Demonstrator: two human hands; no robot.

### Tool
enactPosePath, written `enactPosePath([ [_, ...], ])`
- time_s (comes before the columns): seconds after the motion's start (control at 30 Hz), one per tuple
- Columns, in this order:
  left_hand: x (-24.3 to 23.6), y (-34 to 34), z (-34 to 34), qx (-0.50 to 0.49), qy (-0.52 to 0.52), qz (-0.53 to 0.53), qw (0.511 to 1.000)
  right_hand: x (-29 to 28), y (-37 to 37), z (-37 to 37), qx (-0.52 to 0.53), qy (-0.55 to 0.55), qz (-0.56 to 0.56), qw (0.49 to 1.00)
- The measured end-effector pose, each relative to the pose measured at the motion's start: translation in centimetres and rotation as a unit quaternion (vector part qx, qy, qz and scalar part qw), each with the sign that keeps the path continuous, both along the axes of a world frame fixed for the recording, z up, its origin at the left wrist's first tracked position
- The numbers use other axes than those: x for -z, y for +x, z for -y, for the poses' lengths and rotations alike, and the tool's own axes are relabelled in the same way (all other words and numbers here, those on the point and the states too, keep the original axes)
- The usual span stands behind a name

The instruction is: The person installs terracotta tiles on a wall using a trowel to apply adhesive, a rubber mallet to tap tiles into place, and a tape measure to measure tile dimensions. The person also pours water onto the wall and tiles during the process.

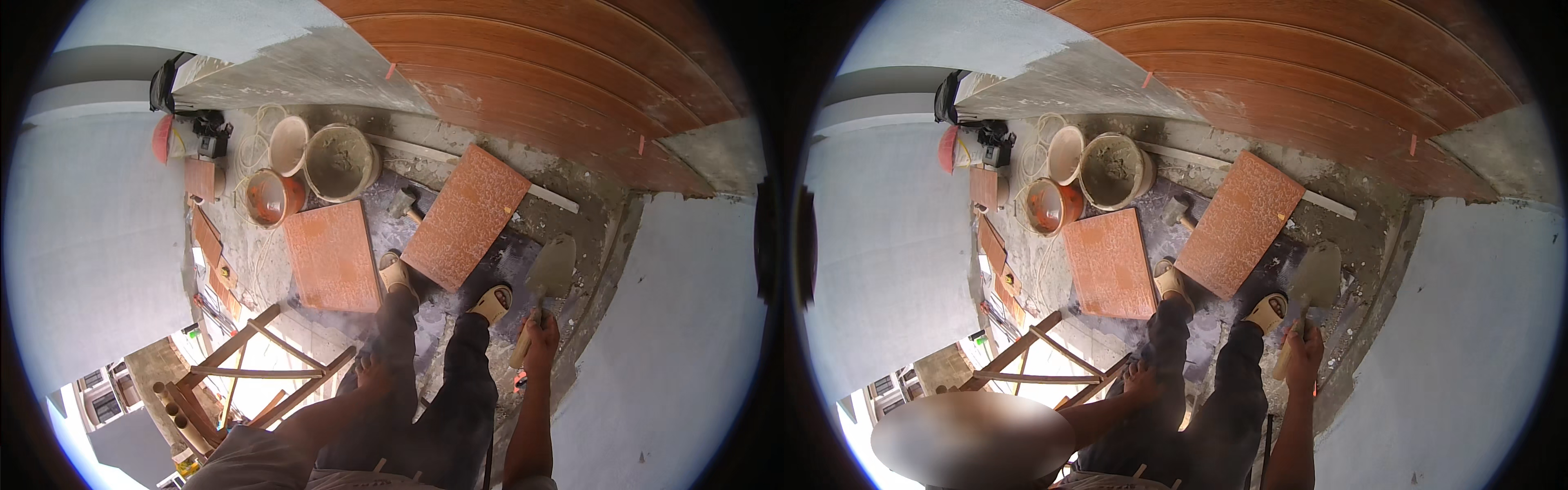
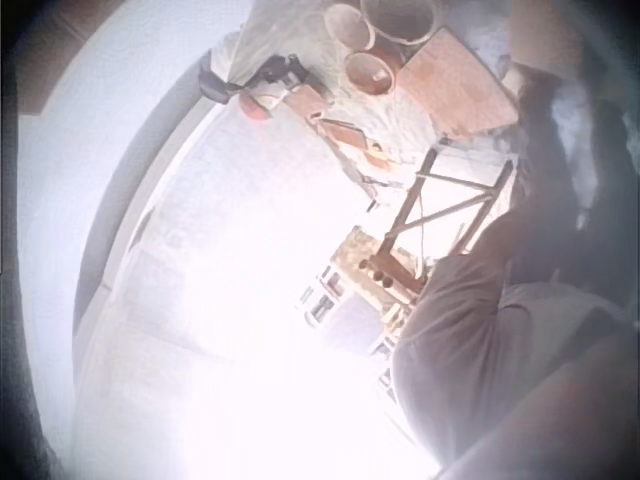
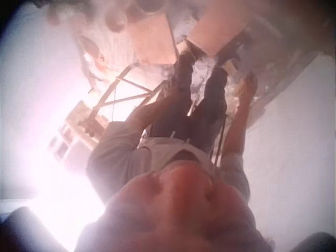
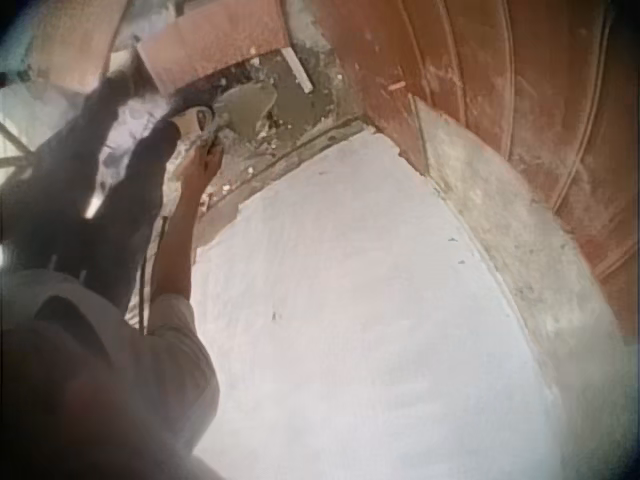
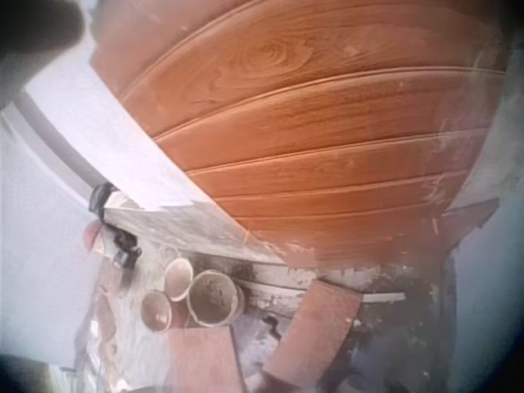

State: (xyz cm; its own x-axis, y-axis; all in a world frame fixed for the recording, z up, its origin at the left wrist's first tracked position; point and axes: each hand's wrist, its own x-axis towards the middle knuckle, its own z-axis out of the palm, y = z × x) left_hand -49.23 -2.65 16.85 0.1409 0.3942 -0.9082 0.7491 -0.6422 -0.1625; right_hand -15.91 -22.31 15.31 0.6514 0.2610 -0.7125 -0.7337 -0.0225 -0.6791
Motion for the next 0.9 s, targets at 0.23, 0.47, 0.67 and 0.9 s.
enactPosePath([
  [0.23, 1.0, -3.4, -1.1, -0.071, 0.003, 0.022, 0.997, -0.6, -6.0, -16.4, -0.245, -0.018, 0.14, 0.959],
  [0.47, 0.4, -5.4, -6.4, -0.19, -0.035, 0.066, 0.979, 8.9, -4.5, -39.4, -0.501, -0.227, 0.427, 0.718],
  [0.67, 8.7, -12.2, -14.8, -0.401, -0.098, 0.209, 0.886, 10.4, -4.4, -52.6, -0.558, -0.174, 0.053, 0.81],
  [0.9, 21.5, -18.4, -41.1, -0.588, 0.183, 0.294, 0.731, 14.1, -7.5, -51.4, -0.361, -0.034, -0.017, 0.932],
])
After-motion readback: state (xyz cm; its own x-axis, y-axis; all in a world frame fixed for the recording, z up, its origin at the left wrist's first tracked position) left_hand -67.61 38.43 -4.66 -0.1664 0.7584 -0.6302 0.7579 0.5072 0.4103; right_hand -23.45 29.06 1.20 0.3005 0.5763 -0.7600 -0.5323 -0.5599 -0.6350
